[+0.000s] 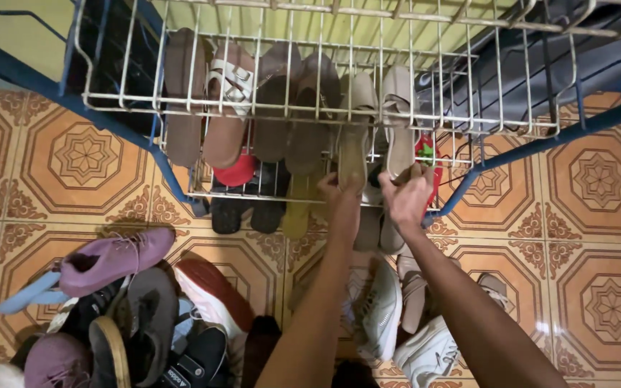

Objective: Organize various shoes on a multi-tier wire shoe rack.

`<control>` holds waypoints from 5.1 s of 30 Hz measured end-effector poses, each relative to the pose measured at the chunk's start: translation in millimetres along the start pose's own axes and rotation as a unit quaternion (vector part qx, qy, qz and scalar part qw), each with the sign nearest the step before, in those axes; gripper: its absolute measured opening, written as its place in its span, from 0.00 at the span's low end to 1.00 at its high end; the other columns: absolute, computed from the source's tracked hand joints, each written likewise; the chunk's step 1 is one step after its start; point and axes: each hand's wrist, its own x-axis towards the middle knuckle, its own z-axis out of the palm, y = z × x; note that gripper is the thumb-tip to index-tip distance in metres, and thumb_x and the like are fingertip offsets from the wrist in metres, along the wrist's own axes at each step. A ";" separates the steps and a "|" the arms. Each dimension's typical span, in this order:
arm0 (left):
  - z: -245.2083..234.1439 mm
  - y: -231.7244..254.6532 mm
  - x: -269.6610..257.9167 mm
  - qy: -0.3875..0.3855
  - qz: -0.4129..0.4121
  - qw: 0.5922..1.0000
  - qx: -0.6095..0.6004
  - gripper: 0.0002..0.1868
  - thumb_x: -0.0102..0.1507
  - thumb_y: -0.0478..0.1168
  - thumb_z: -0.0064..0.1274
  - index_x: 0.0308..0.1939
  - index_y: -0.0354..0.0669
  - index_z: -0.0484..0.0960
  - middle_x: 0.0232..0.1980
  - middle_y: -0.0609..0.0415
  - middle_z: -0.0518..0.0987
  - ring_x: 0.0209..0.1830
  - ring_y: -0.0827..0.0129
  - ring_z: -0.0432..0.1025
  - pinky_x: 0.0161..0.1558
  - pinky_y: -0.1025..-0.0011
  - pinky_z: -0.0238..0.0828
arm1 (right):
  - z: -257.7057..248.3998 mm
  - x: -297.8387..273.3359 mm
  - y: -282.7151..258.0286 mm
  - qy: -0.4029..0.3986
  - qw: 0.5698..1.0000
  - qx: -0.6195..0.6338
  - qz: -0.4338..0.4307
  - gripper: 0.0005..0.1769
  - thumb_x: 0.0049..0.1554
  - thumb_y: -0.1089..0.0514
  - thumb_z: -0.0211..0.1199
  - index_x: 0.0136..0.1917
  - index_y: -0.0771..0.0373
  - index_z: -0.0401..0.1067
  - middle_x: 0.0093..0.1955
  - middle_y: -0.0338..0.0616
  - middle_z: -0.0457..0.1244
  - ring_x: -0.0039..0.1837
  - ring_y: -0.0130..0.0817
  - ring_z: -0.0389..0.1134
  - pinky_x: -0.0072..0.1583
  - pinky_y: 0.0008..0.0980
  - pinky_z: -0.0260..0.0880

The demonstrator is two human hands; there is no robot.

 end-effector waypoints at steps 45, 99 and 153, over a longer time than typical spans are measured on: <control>-190.6 324.6 73.0 0.126 0.357 0.724 0.577 0.21 0.72 0.48 0.57 0.58 0.35 0.75 0.48 0.34 0.82 0.50 0.39 0.77 0.51 0.52 0.74 | 249.3 -56.5 -202.9 -0.304 0.764 0.453 0.344 0.21 0.63 0.51 0.61 0.61 0.71 0.71 0.51 0.48 0.69 0.45 0.35 0.71 0.47 0.34 0.74; -213.3 256.8 -18.1 -0.009 -0.005 0.962 0.272 0.35 0.71 0.65 0.54 0.59 0.35 0.70 0.40 0.39 0.72 0.27 0.64 0.65 0.26 0.67 0.60 | 89.5 -79.8 -190.8 -0.354 0.817 0.367 0.270 0.31 0.62 0.41 0.59 0.60 0.73 0.69 0.50 0.49 0.68 0.49 0.36 0.72 0.52 0.35 0.75; -140.1 124.7 -683.2 -0.187 -0.078 0.978 0.058 0.28 0.74 0.52 0.43 0.63 0.27 0.71 0.58 0.39 0.79 0.55 0.55 0.75 0.57 0.58 0.74 | -536.7 -431.6 -194.6 -0.229 0.944 0.070 0.227 0.37 0.63 0.38 0.53 0.76 0.62 0.58 0.65 0.57 0.67 0.64 0.47 0.72 0.62 0.42 0.74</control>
